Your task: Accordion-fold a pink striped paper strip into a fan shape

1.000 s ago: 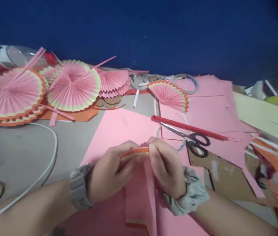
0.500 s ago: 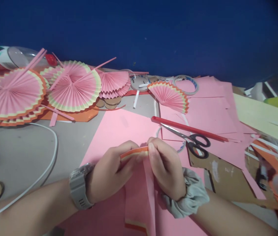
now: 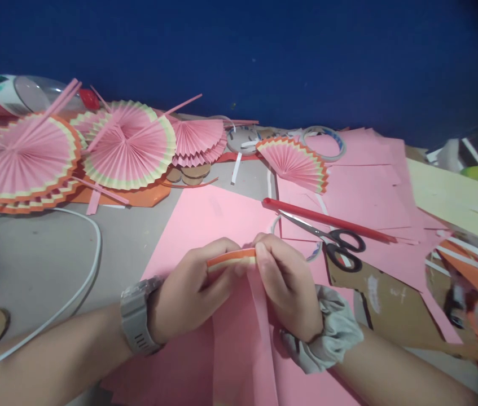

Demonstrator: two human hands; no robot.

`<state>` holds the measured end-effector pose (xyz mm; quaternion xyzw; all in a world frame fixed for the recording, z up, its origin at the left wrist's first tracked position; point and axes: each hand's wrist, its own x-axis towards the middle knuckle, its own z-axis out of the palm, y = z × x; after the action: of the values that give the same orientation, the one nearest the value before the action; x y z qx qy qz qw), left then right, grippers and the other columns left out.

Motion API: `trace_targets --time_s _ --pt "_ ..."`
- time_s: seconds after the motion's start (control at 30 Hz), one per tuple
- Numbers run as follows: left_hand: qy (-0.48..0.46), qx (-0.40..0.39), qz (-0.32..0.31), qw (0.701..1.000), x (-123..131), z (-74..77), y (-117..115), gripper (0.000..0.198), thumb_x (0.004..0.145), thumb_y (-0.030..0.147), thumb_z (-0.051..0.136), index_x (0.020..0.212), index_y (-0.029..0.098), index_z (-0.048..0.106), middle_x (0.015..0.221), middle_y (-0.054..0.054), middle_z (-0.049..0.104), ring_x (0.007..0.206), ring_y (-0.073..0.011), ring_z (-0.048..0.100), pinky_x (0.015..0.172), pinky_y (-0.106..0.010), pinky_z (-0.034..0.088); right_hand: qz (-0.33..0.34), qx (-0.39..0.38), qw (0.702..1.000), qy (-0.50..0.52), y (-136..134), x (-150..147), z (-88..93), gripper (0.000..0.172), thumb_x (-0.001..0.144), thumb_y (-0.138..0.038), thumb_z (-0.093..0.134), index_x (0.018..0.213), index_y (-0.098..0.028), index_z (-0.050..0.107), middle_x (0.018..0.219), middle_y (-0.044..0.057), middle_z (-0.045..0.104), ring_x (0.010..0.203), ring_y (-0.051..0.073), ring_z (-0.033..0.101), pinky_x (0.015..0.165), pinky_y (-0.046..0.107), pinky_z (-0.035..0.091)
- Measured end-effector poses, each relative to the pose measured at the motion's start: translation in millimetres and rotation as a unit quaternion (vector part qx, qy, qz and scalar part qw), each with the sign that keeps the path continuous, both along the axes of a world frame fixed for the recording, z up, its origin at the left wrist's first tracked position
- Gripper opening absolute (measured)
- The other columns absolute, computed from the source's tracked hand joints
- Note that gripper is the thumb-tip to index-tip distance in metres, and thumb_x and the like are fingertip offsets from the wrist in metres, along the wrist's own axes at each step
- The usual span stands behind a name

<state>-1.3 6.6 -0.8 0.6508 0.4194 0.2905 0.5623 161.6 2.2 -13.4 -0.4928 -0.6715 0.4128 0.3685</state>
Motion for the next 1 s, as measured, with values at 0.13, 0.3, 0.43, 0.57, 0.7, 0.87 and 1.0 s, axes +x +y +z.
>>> trace_targets --time_s 0.13,0.3,0.43,0.57,0.7,0.87,1.0 --pt "-0.006 -0.004 -0.002 1.000 -1 0.6 1 0.010 0.089 0.021 0.046 0.081 0.018 0.051 0.077 0.004 0.050 0.069 -0.0080 0.046 0.066 -0.018 0.038 0.026 -0.035 0.998 0.034 1 1 -0.2 0.031 0.095 -0.028 0.027 0.068 -0.020 0.039 0.064 -0.002 0.041 0.058 0.011 0.038 0.054 0.028 0.030" --pt "0.010 0.022 0.007 1.000 -1 -0.3 1 0.011 0.089 0.020 0.045 0.079 0.018 0.050 0.075 0.004 0.050 0.067 -0.0073 0.046 0.064 -0.017 0.038 0.004 -0.034 0.999 -0.007 3 -1 2.5 0.031 0.094 -0.029 0.031 0.065 -0.020 0.036 0.059 -0.004 0.035 0.054 0.010 0.034 0.052 0.027 0.028" --pt "0.039 0.045 0.037 0.998 -1 -1.3 1 0.013 0.091 0.023 0.042 0.082 0.018 0.050 0.077 0.003 0.053 0.071 -0.0091 0.049 0.067 -0.019 0.038 0.027 -0.069 0.997 -0.009 6 -1 2.9 0.032 0.093 -0.029 0.032 0.062 -0.020 0.032 0.060 -0.004 0.033 0.054 0.009 0.033 0.050 0.025 0.028" --pt "0.057 0.051 0.058 0.995 -2 -1.5 3 0.014 0.091 0.025 0.042 0.084 0.018 0.051 0.078 0.002 0.054 0.073 -0.0111 0.051 0.069 -0.022 0.039 0.036 -0.065 0.997 -0.025 8 0 1.8 0.031 0.092 -0.028 0.035 0.062 -0.020 0.030 0.060 -0.004 0.031 0.054 0.009 0.031 0.050 0.023 0.029" --pt "0.060 0.058 0.062 0.995 -3 -0.8 4 0.014 0.091 0.024 0.041 0.082 0.018 0.051 0.078 0.001 0.054 0.071 -0.0111 0.050 0.068 -0.022 0.039 0.045 -0.080 0.996 -0.023 10 -1 3.6 0.031 0.092 -0.030 0.034 0.063 -0.020 0.028 0.061 -0.004 0.029 0.055 0.009 0.030 0.050 0.023 0.030" --pt "0.076 0.068 0.070 0.992 -3 -0.5 6 0.015 0.091 0.025 0.041 0.082 0.017 0.050 0.079 0.001 0.055 0.073 -0.0119 0.052 0.069 -0.023 0.040 0.051 -0.077 0.995 -0.031 13 -1 4.4 0.032 0.091 -0.029 0.036 0.061 -0.021 0.026 0.059 -0.005 0.028 0.053 0.009 0.027 0.048 0.023 0.027" --pt "0.081 0.067 0.078 0.991 -3 0.2 7 0.015 0.091 0.025 0.041 0.082 0.018 0.050 0.078 0.001 0.056 0.078 -0.0128 0.053 0.072 -0.023 0.041 0.063 -0.094 0.993 -0.032 12 -1 1.3 0.032 0.091 -0.032 0.036 0.062 -0.021 0.028 0.060 -0.005 0.029 0.055 0.009 0.029 0.049 0.022 0.028"
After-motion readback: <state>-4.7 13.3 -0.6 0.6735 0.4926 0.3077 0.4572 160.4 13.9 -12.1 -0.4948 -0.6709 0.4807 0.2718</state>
